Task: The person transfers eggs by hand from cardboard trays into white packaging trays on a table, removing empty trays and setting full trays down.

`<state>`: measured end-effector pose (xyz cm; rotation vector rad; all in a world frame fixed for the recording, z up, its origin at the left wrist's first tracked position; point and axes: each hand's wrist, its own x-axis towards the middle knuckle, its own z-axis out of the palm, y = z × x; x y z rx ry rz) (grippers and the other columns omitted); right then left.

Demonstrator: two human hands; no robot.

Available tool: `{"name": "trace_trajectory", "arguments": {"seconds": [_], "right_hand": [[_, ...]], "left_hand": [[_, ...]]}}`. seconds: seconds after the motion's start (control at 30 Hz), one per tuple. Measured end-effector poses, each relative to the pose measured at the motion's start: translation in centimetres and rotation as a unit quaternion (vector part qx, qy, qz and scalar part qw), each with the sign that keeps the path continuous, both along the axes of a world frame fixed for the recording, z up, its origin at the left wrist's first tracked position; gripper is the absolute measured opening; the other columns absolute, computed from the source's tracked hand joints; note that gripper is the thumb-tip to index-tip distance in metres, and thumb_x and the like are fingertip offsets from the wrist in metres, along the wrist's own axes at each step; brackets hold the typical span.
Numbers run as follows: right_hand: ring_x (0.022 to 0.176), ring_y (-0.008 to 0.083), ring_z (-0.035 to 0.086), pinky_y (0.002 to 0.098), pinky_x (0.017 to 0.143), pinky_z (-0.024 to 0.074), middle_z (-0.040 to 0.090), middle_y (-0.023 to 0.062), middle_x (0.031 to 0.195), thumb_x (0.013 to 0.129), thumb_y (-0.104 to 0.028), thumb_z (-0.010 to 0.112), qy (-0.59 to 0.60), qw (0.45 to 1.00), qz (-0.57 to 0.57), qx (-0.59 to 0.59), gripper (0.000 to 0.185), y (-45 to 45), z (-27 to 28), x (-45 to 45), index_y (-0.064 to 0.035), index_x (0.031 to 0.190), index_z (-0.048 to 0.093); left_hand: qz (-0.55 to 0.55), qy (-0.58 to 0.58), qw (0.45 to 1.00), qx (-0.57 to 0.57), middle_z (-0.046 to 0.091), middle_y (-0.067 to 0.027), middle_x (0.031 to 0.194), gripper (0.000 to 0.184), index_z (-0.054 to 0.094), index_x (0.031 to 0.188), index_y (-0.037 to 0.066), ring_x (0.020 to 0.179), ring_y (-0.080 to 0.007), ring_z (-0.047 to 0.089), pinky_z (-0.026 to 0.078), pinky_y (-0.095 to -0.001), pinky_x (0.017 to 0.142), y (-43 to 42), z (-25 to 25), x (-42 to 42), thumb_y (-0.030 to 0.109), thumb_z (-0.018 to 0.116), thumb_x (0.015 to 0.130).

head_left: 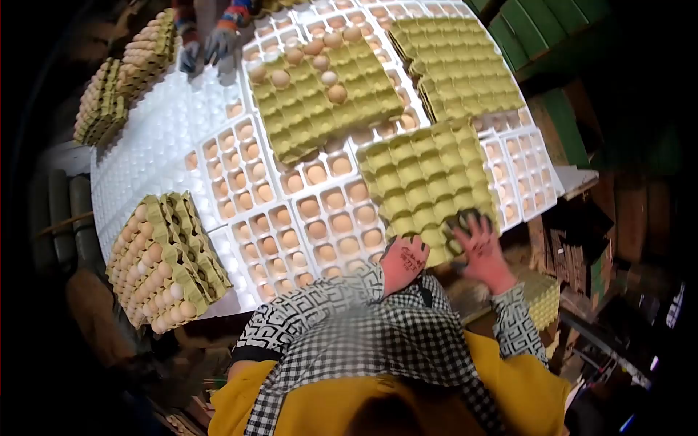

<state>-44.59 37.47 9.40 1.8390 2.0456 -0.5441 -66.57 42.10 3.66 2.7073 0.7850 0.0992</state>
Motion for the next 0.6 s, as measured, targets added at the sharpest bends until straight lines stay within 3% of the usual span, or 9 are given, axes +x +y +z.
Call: {"name": "trace_trajectory", "arguments": {"seconds": [0.07, 0.1, 0.23, 0.3, 0.37, 0.4, 0.47, 0.53, 0.6], "right_hand": [[0.140, 0.0452, 0.027, 0.0592, 0.115, 0.0157, 0.035, 0.0200, 0.151, 0.076, -0.048, 0.070, -0.001, 0.994, 0.097, -0.042, 0.076, -1.6, -0.5, -1.2, -0.0231, 0.143, 0.047], [0.135, 0.0444, 0.033, 0.0595, 0.114, 0.0187, 0.042, 0.0174, 0.146, 0.074, -0.036, 0.069, -0.022, 0.989, 0.131, 0.071, 0.070, -3.1, -3.6, -1.1, -0.0228, 0.140, 0.050], [0.128, 0.0368, 0.041, 0.0571, 0.111, 0.0250, 0.052, 0.0124, 0.130, 0.065, -0.020, 0.072, 0.145, 0.969, 0.062, 0.188, 0.060, -3.2, -2.7, -1.0, -0.0214, 0.124, 0.063], [0.125, 0.0349, 0.045, 0.0576, 0.110, 0.0277, 0.054, 0.0117, 0.127, 0.059, -0.019, 0.074, 0.177, 0.958, 0.041, 0.220, 0.058, -3.6, 1.7, -1.2, -0.0210, 0.117, 0.067], [0.120, 0.0391, 0.047, 0.0601, 0.106, 0.0320, 0.054, 0.0132, 0.126, 0.061, -0.021, 0.070, 0.176, 0.945, 0.071, 0.266, 0.051, -3.9, 4.7, -0.6, -0.0176, 0.112, 0.069], [0.120, 0.0398, 0.047, 0.0608, 0.106, 0.0323, 0.054, 0.0143, 0.126, 0.060, -0.020, 0.068, 0.165, 0.945, 0.067, 0.275, 0.053, -3.1, 6.7, 0.0, -0.0175, 0.114, 0.068], [0.122, 0.0402, 0.048, 0.0602, 0.107, 0.0321, 0.054, 0.0158, 0.127, 0.056, -0.019, 0.070, 0.104, 0.935, 0.040, 0.337, 0.058, 0.1, 8.4, 2.0, -0.0179, 0.115, 0.066], [0.129, 0.0482, 0.041, 0.0636, 0.102, 0.0360, 0.050, 0.0190, 0.136, 0.062, -0.018, 0.070, 0.135, 0.869, 0.018, 0.475, 0.056, 5.1, 3.6, 8.3, -0.0105, 0.116, 0.058], [0.130, 0.0480, 0.041, 0.0644, 0.103, 0.0364, 0.047, 0.0186, 0.140, 0.064, -0.016, 0.070, 0.086, 0.872, 0.008, 0.483, 0.059, 10.2, 3.7, 9.9, -0.0088, 0.121, 0.056]], "left_hand": [[0.008, 0.005, 0.999, -0.050, 0.055, -0.0111, 0.085, 0.023, 0.056, 0.089, 0.006, 0.076, -0.0250, 0.060, 0.044, -0.0364, 0.064, 0.3, 0.4, 0.0, 0.026, 0.062, 0.080], [0.005, 0.018, 0.998, -0.054, 0.055, -0.0113, 0.086, 0.027, 0.056, 0.090, 0.005, 0.077, -0.0257, 0.060, 0.045, -0.0370, 0.065, 0.3, 0.9, -0.3, 0.028, 0.065, 0.078], [0.078, -0.134, 0.978, -0.137, 0.059, -0.0146, 0.096, 0.045, 0.057, 0.100, 0.003, 0.089, -0.0270, 0.062, 0.049, -0.0383, 0.076, 0.9, 3.4, -2.7, 0.031, 0.077, 0.072], [0.138, -0.163, 0.879, -0.427, 0.061, -0.0162, 0.108, 0.061, 0.055, 0.115, -0.002, 0.096, -0.0287, 0.063, 0.050, -0.0384, 0.086, 3.8, 8.6, -6.0, 0.036, 0.077, 0.073], [0.222, -0.343, 0.707, -0.577, 0.061, -0.0129, 0.114, 0.060, 0.052, 0.121, -0.001, 0.110, -0.0224, 0.059, 0.049, -0.0354, 0.094, 4.6, 10.2, -9.6, 0.029, 0.076, 0.074], [0.241, -0.459, 0.619, -0.590, 0.060, -0.0122, 0.116, 0.057, 0.052, 0.122, -0.001, 0.110, -0.0231, 0.060, 0.050, -0.0345, 0.094, 4.6, 9.2, -11.7, 0.026, 0.072, 0.075], [0.299, -0.530, 0.625, -0.488, 0.064, -0.0122, 0.108, 0.065, 0.050, 0.120, 0.000, 0.088, -0.0209, 0.066, 0.054, -0.0333, 0.079, 6.4, 10.5, -13.3, 0.051, 0.070, 0.084], [0.388, -0.520, 0.641, -0.409, 0.065, -0.0126, 0.105, 0.062, 0.048, 0.122, 0.001, 0.083, -0.0220, 0.066, 0.054, -0.0329, 0.075, 8.0, 8.1, -15.4, 0.048, 0.068, 0.086], [0.446, -0.518, 0.626, -0.375, 0.065, -0.0129, 0.105, 0.061, 0.049, 0.122, 0.001, 0.083, -0.0222, 0.066, 0.054, -0.0327, 0.075, 9.1, 8.4, -15.9, 0.048, 0.067, 0.087]]}}
